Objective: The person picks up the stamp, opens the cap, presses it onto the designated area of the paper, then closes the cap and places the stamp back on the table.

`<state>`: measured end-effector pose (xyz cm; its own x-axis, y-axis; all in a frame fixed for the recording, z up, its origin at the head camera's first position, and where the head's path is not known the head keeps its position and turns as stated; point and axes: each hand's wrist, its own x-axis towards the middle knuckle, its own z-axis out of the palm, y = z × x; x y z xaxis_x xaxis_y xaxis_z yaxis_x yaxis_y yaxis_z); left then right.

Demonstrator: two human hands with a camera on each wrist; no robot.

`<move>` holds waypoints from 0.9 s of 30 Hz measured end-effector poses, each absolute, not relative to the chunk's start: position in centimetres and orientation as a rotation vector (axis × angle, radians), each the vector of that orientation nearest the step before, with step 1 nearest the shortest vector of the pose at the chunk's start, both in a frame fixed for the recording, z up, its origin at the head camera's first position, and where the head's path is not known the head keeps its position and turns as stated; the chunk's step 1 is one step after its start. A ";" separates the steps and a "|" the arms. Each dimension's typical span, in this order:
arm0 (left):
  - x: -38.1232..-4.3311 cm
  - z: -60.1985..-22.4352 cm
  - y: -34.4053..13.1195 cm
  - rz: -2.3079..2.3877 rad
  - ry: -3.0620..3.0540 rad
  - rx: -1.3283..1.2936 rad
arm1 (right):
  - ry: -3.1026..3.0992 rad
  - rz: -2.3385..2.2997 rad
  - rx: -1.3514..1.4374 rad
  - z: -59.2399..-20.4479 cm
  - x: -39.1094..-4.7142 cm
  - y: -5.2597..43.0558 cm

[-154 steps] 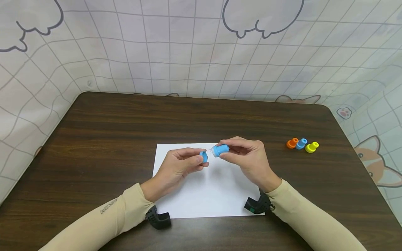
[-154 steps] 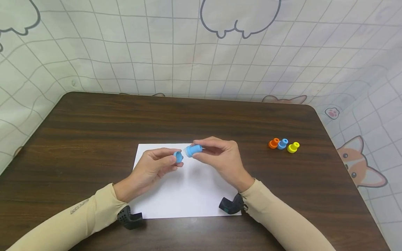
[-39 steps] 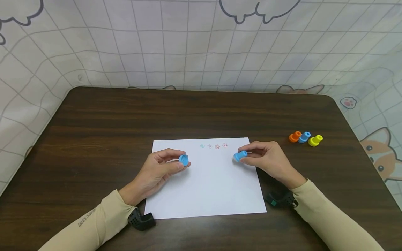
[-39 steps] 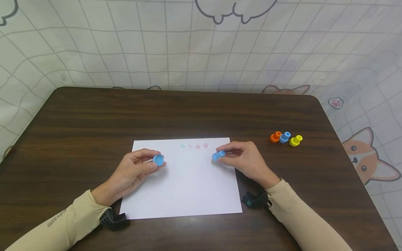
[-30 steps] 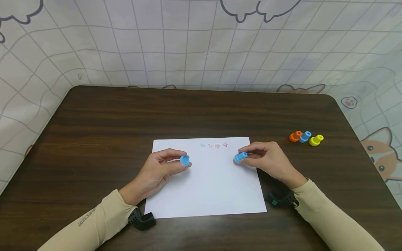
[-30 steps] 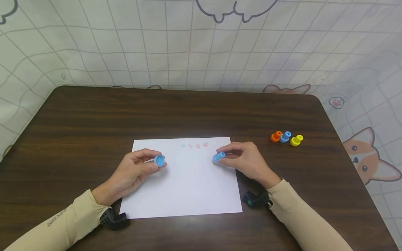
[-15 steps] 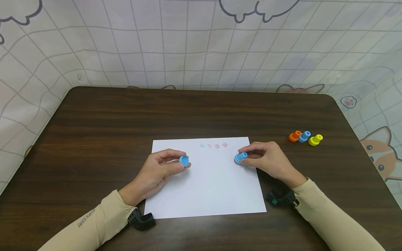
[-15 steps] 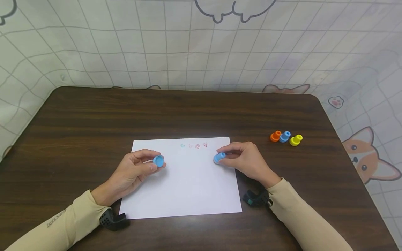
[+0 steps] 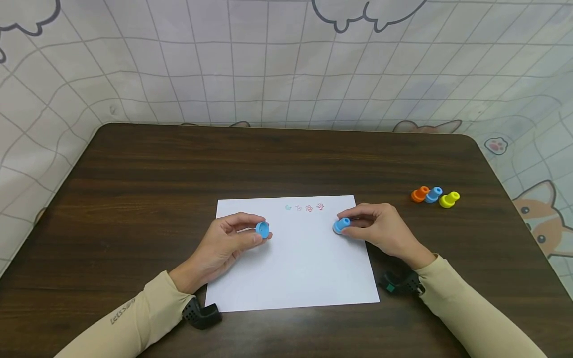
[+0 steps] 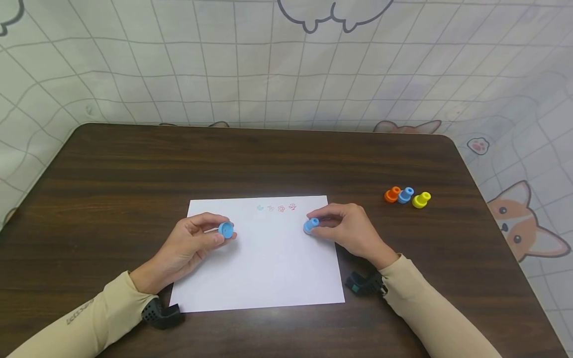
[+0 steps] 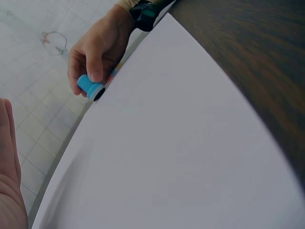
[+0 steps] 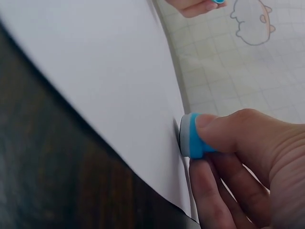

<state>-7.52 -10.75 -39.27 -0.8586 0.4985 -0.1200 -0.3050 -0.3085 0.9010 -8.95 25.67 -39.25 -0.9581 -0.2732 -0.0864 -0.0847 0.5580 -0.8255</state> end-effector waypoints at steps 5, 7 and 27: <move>-7.5 -39.3 -10.8 2.194 1.439 0.259 | 2.584 -1.367 -0.292 -39.2 -8.9 25.5; -7.5 -39.3 -10.7 2.196 1.435 0.262 | 2.592 -1.361 -0.294 -39.1 -8.9 25.4; -7.5 -39.2 -10.7 2.200 1.433 0.276 | 2.626 -1.359 -0.316 -39.3 -8.7 24.9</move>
<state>-7.46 -10.73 -39.21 -0.8563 0.5071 -0.0978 -0.2944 -0.3237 0.8992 -8.68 24.90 -39.26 -0.9636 -0.2626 -0.0512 -0.1098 0.5628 -0.8193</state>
